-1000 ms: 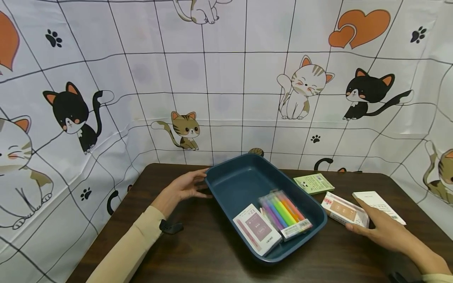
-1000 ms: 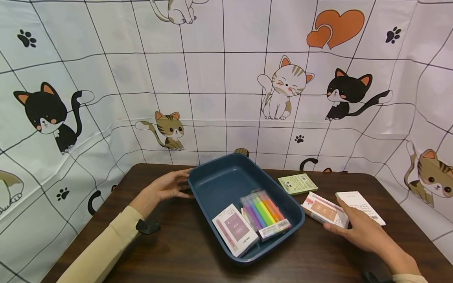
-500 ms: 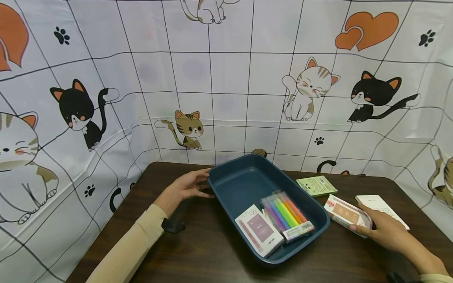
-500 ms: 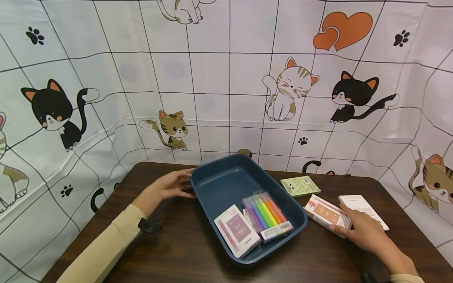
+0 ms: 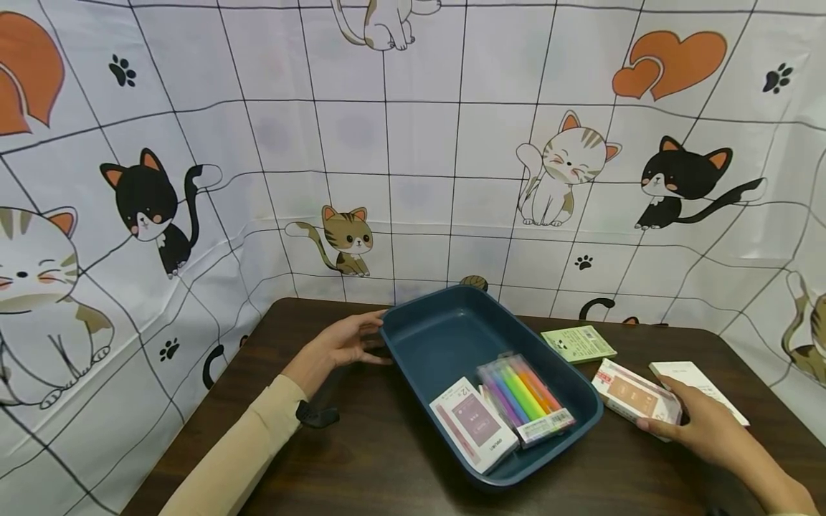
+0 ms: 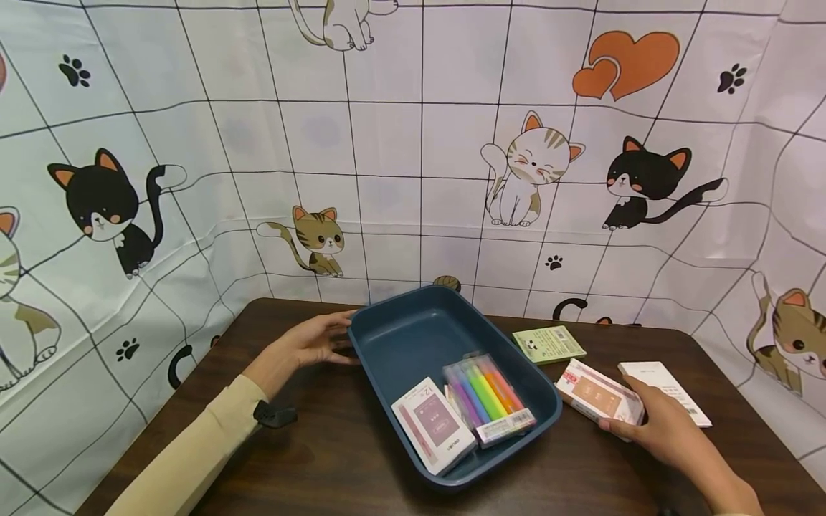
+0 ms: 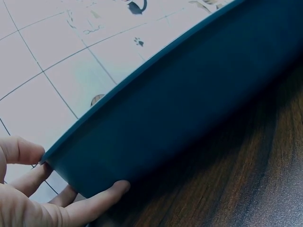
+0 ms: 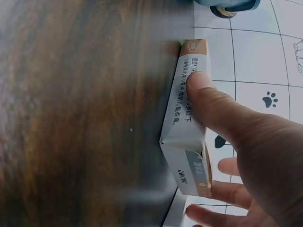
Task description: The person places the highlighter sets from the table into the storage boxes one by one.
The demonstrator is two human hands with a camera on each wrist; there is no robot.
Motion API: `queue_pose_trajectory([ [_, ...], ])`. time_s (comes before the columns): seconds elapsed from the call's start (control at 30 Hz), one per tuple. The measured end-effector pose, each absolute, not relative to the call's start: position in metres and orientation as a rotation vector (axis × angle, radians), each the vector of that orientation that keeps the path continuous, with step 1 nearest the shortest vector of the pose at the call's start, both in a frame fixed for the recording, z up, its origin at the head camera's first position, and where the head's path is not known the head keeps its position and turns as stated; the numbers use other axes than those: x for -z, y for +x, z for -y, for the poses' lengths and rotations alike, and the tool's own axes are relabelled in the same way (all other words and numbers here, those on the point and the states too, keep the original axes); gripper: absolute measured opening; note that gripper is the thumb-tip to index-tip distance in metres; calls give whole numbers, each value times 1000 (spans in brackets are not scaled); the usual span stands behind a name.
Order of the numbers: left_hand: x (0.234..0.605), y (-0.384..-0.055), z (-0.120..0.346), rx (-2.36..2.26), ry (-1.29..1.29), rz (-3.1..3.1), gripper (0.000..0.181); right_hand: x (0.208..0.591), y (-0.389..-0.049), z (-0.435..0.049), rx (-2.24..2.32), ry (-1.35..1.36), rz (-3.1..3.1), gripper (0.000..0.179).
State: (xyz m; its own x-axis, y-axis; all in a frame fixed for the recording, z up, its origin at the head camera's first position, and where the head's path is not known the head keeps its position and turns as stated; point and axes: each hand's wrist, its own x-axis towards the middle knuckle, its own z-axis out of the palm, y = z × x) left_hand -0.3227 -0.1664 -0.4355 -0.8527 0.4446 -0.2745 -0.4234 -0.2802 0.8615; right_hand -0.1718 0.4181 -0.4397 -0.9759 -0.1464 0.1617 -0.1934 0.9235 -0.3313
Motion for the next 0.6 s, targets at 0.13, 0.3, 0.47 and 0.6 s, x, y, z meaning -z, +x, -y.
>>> queue_pose_trajectory([
  [0.13,436,-323,167,-2156,27,-1427,53,441,-171,-415,-546,289,2882,95],
  [0.3,435,-323,167,-2140,67,-1429,53,445,-169,-414,-567,320,2821,94],
  [0.47,436,-323,167,-2140,58,-1432,53,450,-165,-414,-603,334,2818,90],
  [0.6,437,-323,167,-2152,33,-1437,52,452,-162,-412,-642,349,2774,90],
])
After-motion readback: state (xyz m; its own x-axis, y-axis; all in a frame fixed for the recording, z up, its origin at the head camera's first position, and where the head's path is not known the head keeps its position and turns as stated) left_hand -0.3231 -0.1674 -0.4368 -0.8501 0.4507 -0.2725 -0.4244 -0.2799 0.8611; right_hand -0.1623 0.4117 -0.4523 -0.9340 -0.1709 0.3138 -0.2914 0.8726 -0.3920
